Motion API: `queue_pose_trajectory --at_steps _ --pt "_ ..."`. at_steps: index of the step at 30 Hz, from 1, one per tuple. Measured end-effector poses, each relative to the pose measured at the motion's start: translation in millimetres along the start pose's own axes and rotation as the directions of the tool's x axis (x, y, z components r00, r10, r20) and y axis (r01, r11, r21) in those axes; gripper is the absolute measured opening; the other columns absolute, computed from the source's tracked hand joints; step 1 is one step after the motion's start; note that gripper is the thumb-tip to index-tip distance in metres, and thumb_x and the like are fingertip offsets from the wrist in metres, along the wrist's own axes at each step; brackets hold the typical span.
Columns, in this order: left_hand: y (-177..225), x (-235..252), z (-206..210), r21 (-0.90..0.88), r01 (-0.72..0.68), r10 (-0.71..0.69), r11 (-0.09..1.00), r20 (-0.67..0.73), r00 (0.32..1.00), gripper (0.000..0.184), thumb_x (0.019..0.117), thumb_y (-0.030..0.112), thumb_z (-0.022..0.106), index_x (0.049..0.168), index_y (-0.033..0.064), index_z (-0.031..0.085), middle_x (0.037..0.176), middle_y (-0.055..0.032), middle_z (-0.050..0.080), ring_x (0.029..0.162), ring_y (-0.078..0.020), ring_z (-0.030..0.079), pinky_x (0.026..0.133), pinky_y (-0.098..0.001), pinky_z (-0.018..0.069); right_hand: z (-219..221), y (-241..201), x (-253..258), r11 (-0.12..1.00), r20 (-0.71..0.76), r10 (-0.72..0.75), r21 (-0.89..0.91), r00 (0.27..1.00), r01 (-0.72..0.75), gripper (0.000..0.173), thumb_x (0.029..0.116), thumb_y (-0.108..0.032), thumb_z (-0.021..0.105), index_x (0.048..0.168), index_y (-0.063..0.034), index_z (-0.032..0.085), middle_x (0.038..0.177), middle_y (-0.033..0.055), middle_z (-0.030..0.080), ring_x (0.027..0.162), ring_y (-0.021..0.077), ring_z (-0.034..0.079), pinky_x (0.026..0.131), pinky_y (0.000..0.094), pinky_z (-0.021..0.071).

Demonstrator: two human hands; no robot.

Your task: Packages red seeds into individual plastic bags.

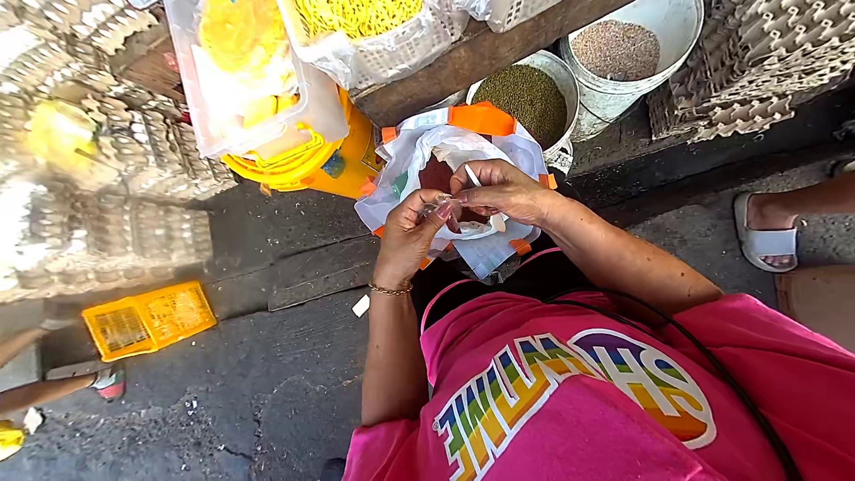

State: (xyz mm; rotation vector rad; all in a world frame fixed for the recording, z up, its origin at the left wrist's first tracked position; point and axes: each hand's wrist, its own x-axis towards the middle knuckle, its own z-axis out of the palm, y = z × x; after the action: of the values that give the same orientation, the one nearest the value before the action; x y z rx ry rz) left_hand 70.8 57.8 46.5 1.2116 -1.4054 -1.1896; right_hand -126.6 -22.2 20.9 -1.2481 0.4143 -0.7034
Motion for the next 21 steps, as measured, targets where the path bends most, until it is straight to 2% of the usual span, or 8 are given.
queue_pose_trajectory --at_steps 3,6,8,10,14,16,19,21 --pt "14.4 -15.3 12.1 0.130 0.030 -0.023 0.991 -0.058 0.998 0.018 0.0995 0.003 0.059 0.117 0.0015 0.064 0.101 -0.0036 0.069 0.082 -0.0040 0.065 0.073 -0.0223 0.0564 1.0 -0.3 -6.8 0.994 -0.007 -0.042 -0.105 0.999 0.041 0.007 0.0967 -0.010 0.057 0.097 -0.0088 0.064 0.069 -0.0083 0.057 0.055 -0.0024 0.048 0.051 0.0156 0.0402" --pt "17.8 -21.0 18.7 0.106 0.047 -0.039 0.993 -0.079 0.996 0.018 0.0975 -0.003 0.059 0.115 -0.0024 0.064 0.099 -0.0103 0.068 0.078 -0.0101 0.065 0.071 -0.0278 0.0578 0.1 3.2 -12.6 0.993 0.032 -0.012 -0.117 0.999 0.015 0.009 0.0970 -0.019 0.058 0.099 -0.0194 0.067 0.071 -0.0074 0.058 0.055 0.0006 0.049 0.051 0.0168 0.0425" --pt "12.5 -16.6 13.6 0.109 -0.043 0.050 0.993 -0.064 0.997 0.016 0.0960 -0.005 0.061 0.110 -0.0092 0.067 0.101 -0.0148 0.069 0.088 -0.0124 0.067 0.082 -0.0286 0.0575 -5.0 11.5 -5.9 0.993 0.089 -0.037 -0.107 0.995 0.046 0.009 0.0955 -0.025 0.063 0.101 -0.0264 0.070 0.078 -0.0126 0.063 0.061 -0.0018 0.054 0.056 0.0156 0.0464" --pt "10.0 -16.2 7.1 0.157 -0.152 0.163 0.976 -0.061 0.985 0.017 0.0953 -0.005 0.060 0.107 -0.0116 0.069 0.106 -0.0195 0.070 0.103 -0.0188 0.066 0.096 -0.0322 0.0519 -3.1 11.6 3.2 0.991 0.150 -0.085 -0.094 0.985 0.099 0.008 0.0948 -0.031 0.066 0.101 -0.0302 0.070 0.082 -0.0166 0.064 0.064 -0.0039 0.056 0.058 0.0141 0.0478" --pt "19.2 -19.6 -5.5 0.208 -0.180 0.205 0.961 -0.104 0.973 0.017 0.0957 -0.005 0.057 0.105 -0.0085 0.072 0.108 -0.0207 0.068 0.110 -0.0247 0.062 0.100 -0.0368 0.0480 11.0 0.2 4.1 0.965 0.217 -0.150 -0.181 0.965 0.190 0.010 0.0942 -0.030 0.068 0.104 -0.0319 0.069 0.088 -0.0190 0.065 0.071 -0.0059 0.058 0.063 0.0117 0.0491" --pt "21.1 -21.1 -9.7 0.213 -0.152 0.184 0.965 -0.135 0.974 0.018 0.0968 -0.005 0.056 0.106 -0.0090 0.071 0.104 -0.0188 0.070 0.102 -0.0213 0.066 0.094 -0.0367 0.0516 22.3 -4.2 2.1 0.913 0.210 -0.178 -0.330 0.961 0.241 0.011 0.0944 -0.021 0.066 0.105 -0.0244 0.067 0.090 -0.0172 0.065 0.075 -0.0077 0.059 0.066 0.0106 0.0496" --pt "16.5 -21.6 -8.6 0.182 -0.111 0.146 0.977 -0.191 0.971 0.020 0.0970 -0.007 0.054 0.111 -0.0109 0.068 0.100 -0.0190 0.070 0.093 -0.0202 0.067 0.087 -0.0366 0.0538 37.6 -8.3 -0.5 0.736 0.235 -0.244 -0.586 0.941 0.337 0.020 0.0952 -0.015 0.062 0.101 0.0038 0.066 0.089 0.0058 0.062 0.079 -0.0021 0.054 0.069 0.0113 0.0457" --pt "14.2 -20.3 -7.2 0.152 -0.083 0.117 0.985 -0.230 0.966 0.020 0.0971 -0.006 0.055 0.113 -0.0122 0.066 0.100 -0.0201 0.069 0.093 -0.0210 0.067 0.087 -0.0370 0.0536 41.1 -10.3 -0.6 0.639 0.241 -0.276 -0.677 0.930 0.365 0.027 0.0977 -0.014 0.060 0.106 0.0106 0.067 0.089 0.0164 0.063 0.082 0.0056 0.056 0.071 0.0149 0.0466"
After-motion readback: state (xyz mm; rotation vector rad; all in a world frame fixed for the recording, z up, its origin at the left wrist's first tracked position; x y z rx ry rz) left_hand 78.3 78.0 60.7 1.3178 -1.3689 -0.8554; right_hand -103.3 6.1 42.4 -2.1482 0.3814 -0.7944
